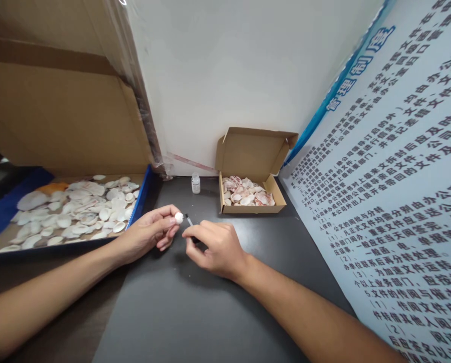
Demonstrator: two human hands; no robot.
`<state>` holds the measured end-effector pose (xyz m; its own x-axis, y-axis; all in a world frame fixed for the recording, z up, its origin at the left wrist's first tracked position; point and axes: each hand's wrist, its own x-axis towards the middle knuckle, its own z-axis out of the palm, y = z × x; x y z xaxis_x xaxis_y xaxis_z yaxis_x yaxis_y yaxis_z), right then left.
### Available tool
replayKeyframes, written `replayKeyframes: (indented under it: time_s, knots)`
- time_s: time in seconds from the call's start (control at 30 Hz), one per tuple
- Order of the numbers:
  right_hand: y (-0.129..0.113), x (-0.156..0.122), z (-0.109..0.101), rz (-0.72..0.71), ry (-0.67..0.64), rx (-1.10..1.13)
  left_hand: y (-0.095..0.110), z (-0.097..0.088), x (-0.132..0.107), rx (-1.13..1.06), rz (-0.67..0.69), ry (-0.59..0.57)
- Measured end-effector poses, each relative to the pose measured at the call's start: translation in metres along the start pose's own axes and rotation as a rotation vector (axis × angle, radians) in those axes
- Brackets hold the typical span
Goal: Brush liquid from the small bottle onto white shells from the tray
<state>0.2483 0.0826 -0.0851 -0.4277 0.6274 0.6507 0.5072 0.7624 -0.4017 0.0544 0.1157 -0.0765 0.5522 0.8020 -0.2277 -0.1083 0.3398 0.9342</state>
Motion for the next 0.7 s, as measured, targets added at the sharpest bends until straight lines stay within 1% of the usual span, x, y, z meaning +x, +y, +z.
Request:
replayKeyframes:
  time_s: [0.3,0.53,0.7]
  knots:
    - [0.001,-0.0008,-0.0018,-0.026,-0.044,-0.009,0.0,-0.0003,-0.0005,0.044,0.043,-0.03]
    - [0.0021,-0.0015,-0.0018,-0.073,-0.119,-0.131,0.0,-0.0001,-0.0003,-0.005,0.034,-0.017]
    - [0.0026,0.0002,-0.0031,-0.058,-0.204,-0.157,0.0014,0.0002,-0.0009,-0.003,0.039,-0.007]
